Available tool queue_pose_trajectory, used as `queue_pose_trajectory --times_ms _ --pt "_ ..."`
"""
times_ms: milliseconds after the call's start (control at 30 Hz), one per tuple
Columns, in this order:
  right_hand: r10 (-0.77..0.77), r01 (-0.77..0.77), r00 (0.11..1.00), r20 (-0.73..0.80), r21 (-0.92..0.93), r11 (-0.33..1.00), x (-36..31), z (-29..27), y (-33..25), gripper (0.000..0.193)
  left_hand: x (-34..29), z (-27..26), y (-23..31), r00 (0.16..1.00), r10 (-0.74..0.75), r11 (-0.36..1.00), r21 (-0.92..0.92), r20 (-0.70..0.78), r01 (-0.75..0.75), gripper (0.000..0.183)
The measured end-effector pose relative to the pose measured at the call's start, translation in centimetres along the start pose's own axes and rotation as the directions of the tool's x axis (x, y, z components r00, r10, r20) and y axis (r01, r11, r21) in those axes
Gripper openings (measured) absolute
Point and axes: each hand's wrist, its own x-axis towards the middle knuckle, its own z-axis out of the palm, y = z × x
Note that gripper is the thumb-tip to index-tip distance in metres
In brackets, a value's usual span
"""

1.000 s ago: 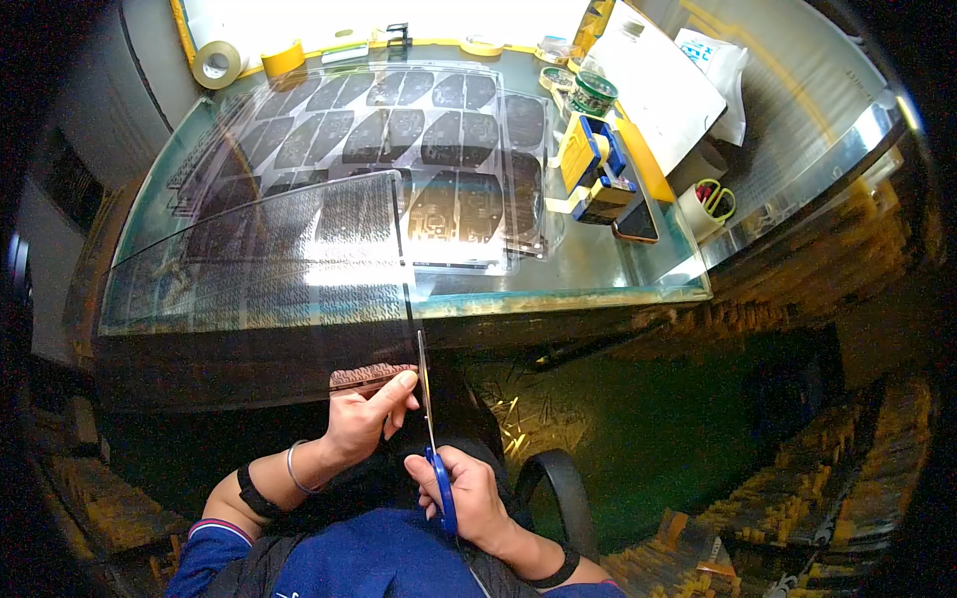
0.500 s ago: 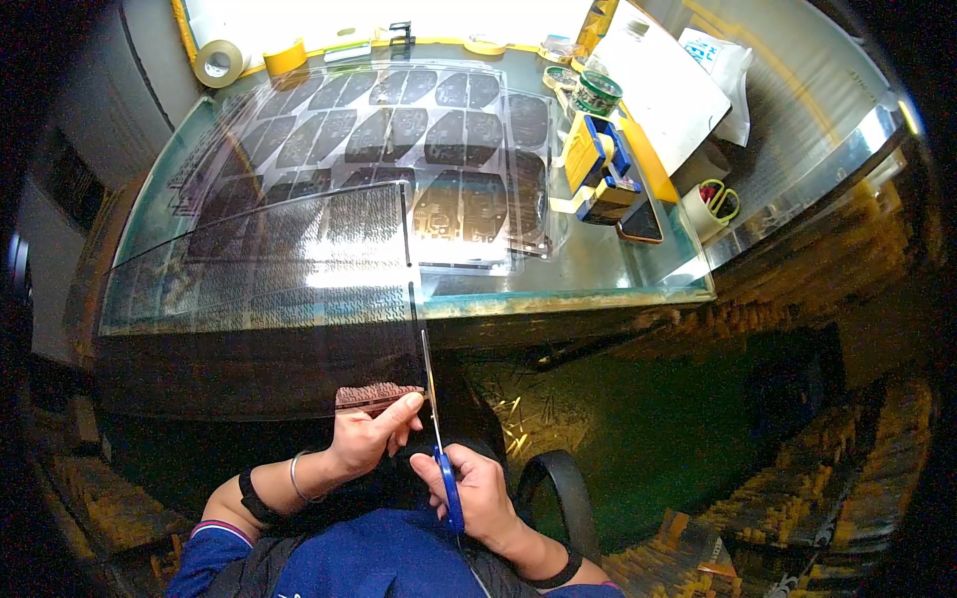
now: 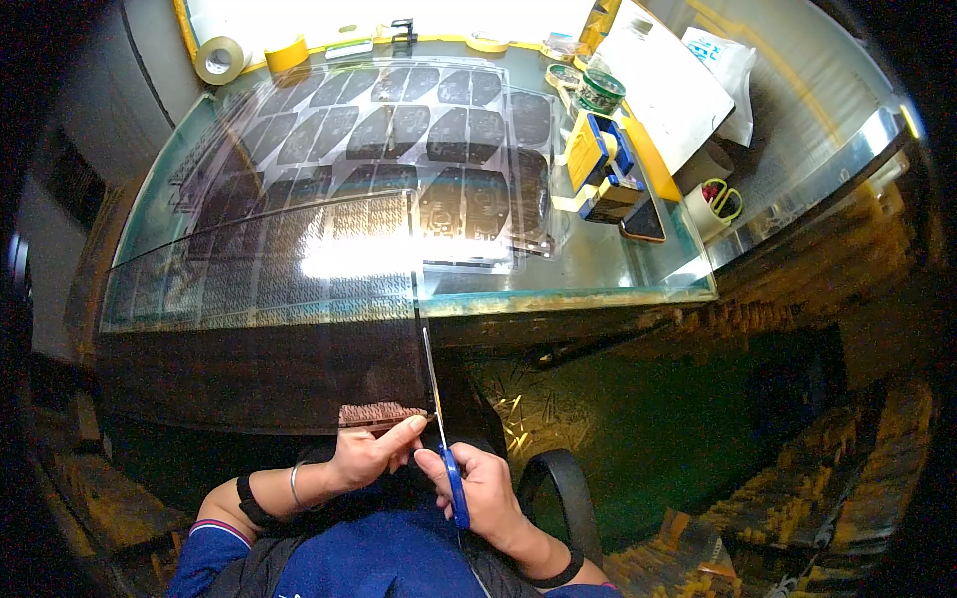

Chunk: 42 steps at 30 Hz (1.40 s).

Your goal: Cutting a large sheet of patterned film or mesh using scissors on a illuminated glass workbench.

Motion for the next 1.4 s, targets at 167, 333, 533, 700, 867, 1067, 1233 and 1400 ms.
queue_pose_trajectory --times_ms 167,333,533,700,867,1067,1233,1400 --pt "0.006 -0.006 1.0 -0.025 -0.007 1.0 -0.2 0.1 0.0 0.032 -0.2 0.2 0.1 1.0 0.005 1.0 0.003 -0.027 -0.005 0.017" --pt "-0.036 0.037 0.999 -0.029 0.027 0.999 0.1 0.1 -0.3 0.032 -0.6 0.0 -0.2 0.998 -0.058 0.997 0.054 0.019 0.056 0.021" --pt "-0.037 0.038 0.999 -0.03 0.021 0.999 0.2 0.0 -0.3 0.031 -0.9 0.0 -0.1 0.996 -0.07 0.994 0.085 0.056 0.065 0.024" --pt "-0.033 0.034 0.999 -0.028 0.011 0.999 0.2 0.0 -0.5 0.031 -0.9 -0.1 -0.4 0.995 -0.065 0.996 0.065 0.08 0.06 0.022" --pt "-0.032 0.03 0.999 -0.039 -0.042 0.999 0.0 0.1 -0.9 0.03 -1.0 -0.2 -0.4 0.995 -0.044 0.998 0.055 0.086 0.039 0.021" --pt "-0.029 0.027 0.999 -0.03 -0.059 0.998 -0.4 0.0 -1.5 0.028 -1.0 -0.3 0.6 0.992 -0.067 0.998 0.023 0.106 0.065 0.018" --pt "-0.128 0.125 0.992 -0.007 -0.173 0.977 0.2 -1.3 1.6 0.029 1.2 -1.6 3.7 1.0 -0.003 0.984 -0.177 -0.01 0.002 0.014" --pt "-0.063 0.083 0.994 0.091 -0.226 0.971 0.8 -2.6 2.2 0.031 1.5 -3.0 3.9 0.999 0.037 0.974 -0.226 0.006 -0.035 0.018"
